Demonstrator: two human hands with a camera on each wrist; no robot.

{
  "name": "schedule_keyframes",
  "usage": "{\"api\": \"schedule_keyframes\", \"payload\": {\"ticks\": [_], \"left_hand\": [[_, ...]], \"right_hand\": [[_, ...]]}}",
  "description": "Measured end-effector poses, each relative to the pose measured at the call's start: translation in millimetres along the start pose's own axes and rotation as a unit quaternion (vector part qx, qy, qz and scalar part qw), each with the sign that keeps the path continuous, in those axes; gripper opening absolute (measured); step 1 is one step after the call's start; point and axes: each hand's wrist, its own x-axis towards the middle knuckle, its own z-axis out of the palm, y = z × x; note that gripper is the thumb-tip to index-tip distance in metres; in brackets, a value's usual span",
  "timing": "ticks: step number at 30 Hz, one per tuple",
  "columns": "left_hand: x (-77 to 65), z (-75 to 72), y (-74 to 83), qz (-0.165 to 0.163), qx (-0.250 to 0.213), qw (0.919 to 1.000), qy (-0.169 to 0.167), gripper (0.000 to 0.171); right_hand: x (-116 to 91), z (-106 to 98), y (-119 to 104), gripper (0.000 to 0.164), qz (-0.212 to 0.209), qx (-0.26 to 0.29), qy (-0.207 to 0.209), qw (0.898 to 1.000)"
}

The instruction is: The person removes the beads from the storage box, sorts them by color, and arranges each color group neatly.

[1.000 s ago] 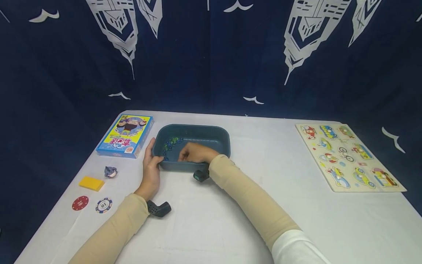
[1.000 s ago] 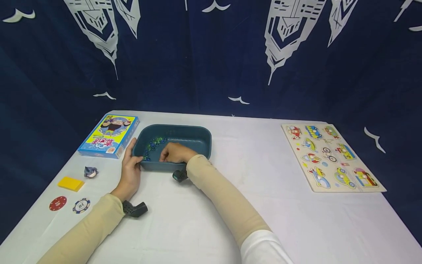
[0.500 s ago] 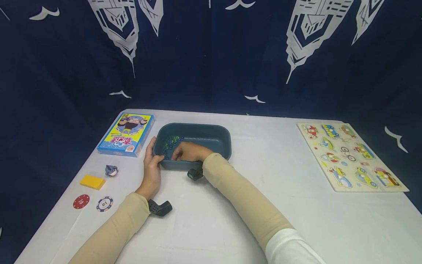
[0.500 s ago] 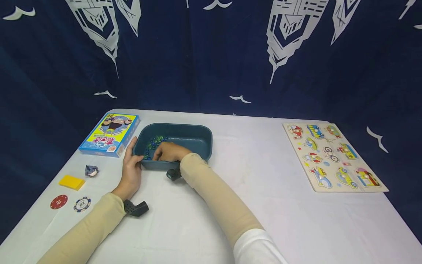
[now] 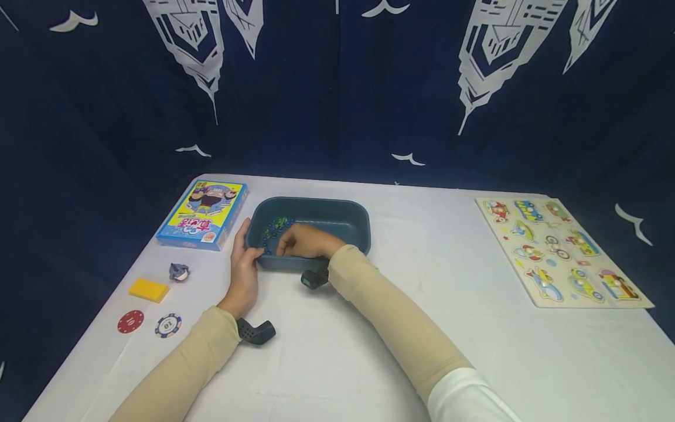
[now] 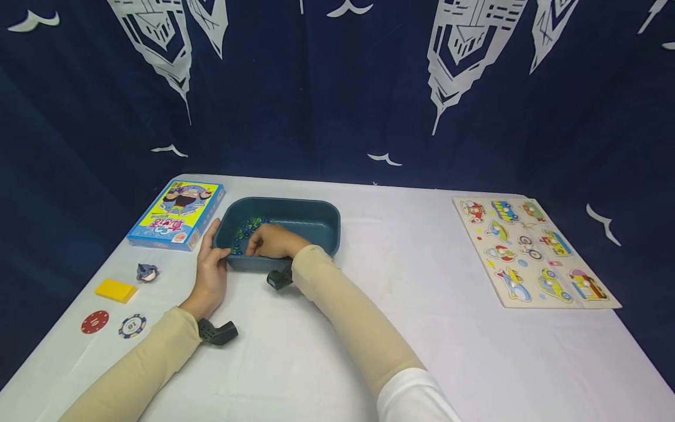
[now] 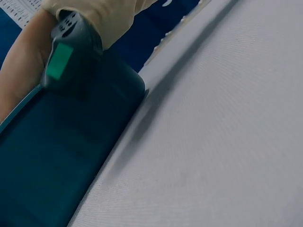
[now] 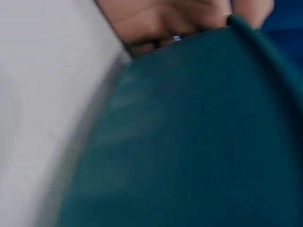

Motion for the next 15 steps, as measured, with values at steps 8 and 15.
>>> {"api": "schedule_keyframes", "payload": {"ticks": [8, 15], "left_hand": [[-0.3, 0.0, -0.8, -0.007, 0.011, 0.9999, 0.000, 0.076], [0.0, -0.2, -2.6, -0.005, 0.009, 0.9999, 0.003, 0.075]], "right_hand": [[-45, -27, 2, 0.018, -0.056, 0.033, 0.073, 0.995], [-90, -53, 27, 0.023, -0.080, 0.194, 0.149, 0.966]]}}
